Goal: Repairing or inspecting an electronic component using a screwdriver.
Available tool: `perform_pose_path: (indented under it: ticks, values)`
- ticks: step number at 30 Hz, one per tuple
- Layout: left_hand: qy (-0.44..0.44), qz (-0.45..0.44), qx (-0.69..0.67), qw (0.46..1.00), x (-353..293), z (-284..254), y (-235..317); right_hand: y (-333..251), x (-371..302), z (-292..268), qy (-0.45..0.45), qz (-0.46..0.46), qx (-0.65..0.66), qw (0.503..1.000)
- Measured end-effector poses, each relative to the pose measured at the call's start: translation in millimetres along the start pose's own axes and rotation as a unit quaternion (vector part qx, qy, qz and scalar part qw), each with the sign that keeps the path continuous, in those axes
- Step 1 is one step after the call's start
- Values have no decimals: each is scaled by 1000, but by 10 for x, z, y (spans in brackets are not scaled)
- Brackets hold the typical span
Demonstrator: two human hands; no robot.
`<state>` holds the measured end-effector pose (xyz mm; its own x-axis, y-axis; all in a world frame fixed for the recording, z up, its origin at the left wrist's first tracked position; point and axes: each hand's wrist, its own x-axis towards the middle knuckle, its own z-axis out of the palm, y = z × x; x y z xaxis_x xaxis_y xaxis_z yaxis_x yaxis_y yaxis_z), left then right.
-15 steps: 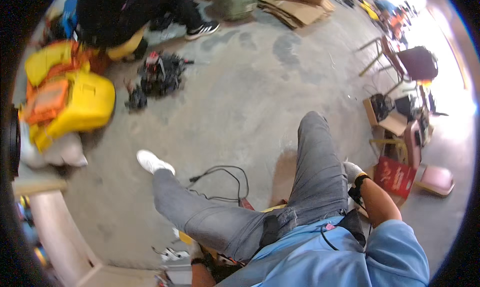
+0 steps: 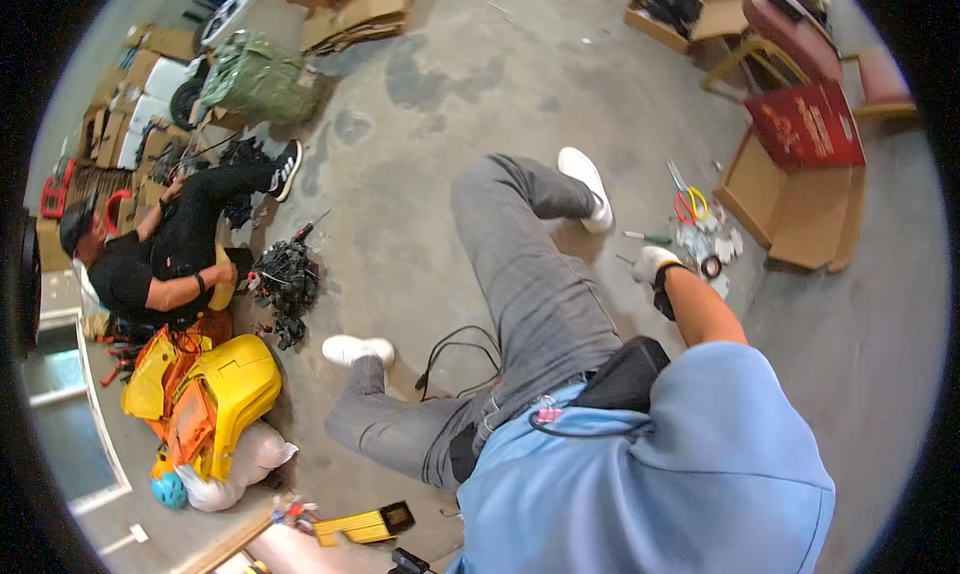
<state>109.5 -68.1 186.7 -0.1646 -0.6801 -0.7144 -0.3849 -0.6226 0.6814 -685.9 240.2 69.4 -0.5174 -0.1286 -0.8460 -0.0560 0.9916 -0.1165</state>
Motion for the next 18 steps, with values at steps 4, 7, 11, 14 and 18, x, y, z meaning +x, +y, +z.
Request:
perform_pose_path:
  ticks: [4,7,11,14,18]
  values:
    - [-94,-25,-11,995,181,393,473,146,154,342,7,28,9,1000]
    - [-168,-43,-29,984,457,954,852,129,52,408,-35,32,10,999]
    - [-298,-84,-38,950,979,2037,1407,394,-88,370,56,-21,47,997]
    - [-400,-137,-34,906,1211,2920,1725,717,-389,247,151,-54,141,977]
    - [-493,-201,-56,845,1299,4018,1959,564,-706,255,180,58,163,968]
